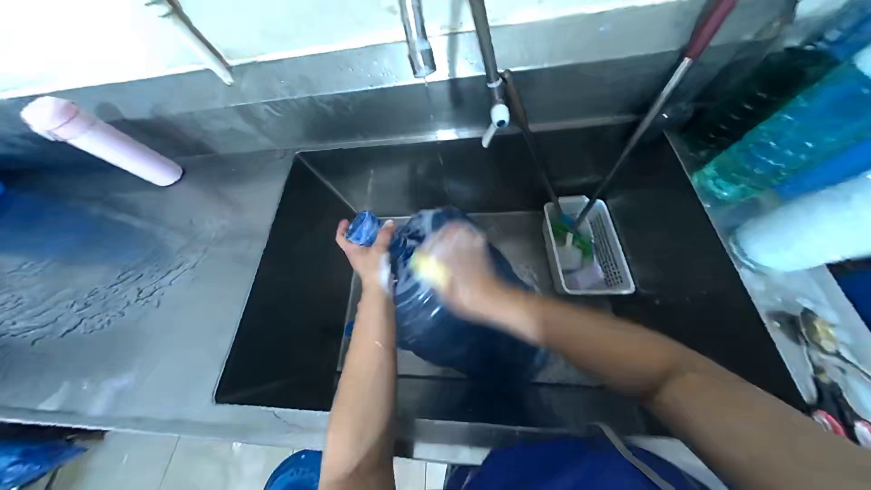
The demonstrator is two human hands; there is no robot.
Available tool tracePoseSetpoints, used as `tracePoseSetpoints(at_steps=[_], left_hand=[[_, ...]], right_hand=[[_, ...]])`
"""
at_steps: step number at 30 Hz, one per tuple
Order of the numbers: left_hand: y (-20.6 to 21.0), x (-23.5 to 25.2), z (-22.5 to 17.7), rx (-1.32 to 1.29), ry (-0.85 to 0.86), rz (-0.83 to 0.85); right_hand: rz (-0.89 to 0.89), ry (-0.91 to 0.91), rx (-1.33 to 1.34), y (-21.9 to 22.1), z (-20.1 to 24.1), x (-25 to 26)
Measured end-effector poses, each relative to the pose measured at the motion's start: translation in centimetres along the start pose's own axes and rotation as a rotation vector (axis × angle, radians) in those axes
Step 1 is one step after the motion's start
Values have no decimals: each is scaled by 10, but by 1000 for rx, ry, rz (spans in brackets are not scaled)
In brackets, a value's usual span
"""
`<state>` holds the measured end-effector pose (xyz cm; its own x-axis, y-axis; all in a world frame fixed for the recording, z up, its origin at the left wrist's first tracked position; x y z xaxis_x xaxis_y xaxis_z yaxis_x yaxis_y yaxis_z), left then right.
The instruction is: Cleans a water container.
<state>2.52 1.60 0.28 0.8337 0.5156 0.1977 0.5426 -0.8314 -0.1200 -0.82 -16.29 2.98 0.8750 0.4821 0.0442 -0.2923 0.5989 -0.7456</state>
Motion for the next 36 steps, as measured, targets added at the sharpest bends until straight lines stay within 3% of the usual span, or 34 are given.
tracePoseSetpoints(at_steps=[2,4,6,8,9,10,11,13,15,17,19,21,23,25,28,29,30,31,33,34,36], left_hand=[[-3,10,6,-81,-285,-122],[-7,8,4,-171,-323,-39],[-12,4,8,-410,-213,160],[-28,10,28,-658,-165,478],[-35,15,40,-724,-171,521],[-41,17,51,-750,-208,400],[-43,15,57,-687,-264,172],[-34,18,52,-347,-386,-161],[-25,11,41,-232,-375,-136],[-30,4,43,-465,-240,110],[-44,3,75,-713,-223,307],[-43,0,99,-690,-354,35],[-31,0,100,-422,-501,-227],[-22,-6,77,-390,-443,-112],[-27,-5,65,-726,-163,419],[-30,-1,71,-800,-135,473],[-32,1,78,-829,-168,374],[-30,-2,82,-761,-248,148],[-23,-2,80,-440,-415,-171],[-21,-2,74,-370,-424,-165],[-22,-7,57,-471,-307,42]], right_hand=[[297,-437,13,19,38,-17],[457,-591,94,7,33,18],[383,-439,242,-5,-13,88],[407,-46,238,2,-64,139],[436,60,173,7,-70,147],[435,38,95,14,-61,141],[438,-93,33,19,-39,124],[563,-430,62,22,9,82],[657,-481,243,18,10,89],[594,-260,309,17,-34,137],[616,-74,158,25,-61,152],[578,-277,2,40,-36,120],[707,-482,83,45,0,79],[792,-323,267,31,-1,91],[645,-117,296,22,-73,156],[587,-123,237,20,-79,155],[536,-169,172,17,-67,140],[504,-273,134,17,-46,114],[617,-508,198,25,-9,66],[634,-591,258,24,-4,63],[360,-764,297,12,-22,83]])
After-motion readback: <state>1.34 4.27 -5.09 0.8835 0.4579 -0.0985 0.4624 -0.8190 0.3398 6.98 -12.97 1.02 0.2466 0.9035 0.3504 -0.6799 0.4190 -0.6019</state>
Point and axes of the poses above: each hand's wrist, its own x-axis towards the middle knuckle, its own y-axis out of the palm, z = x × y, the point moved 3 cm from there along x, towards the middle knuckle, and after that the axes turned 6 degrees about y, right-handed, at the moved point
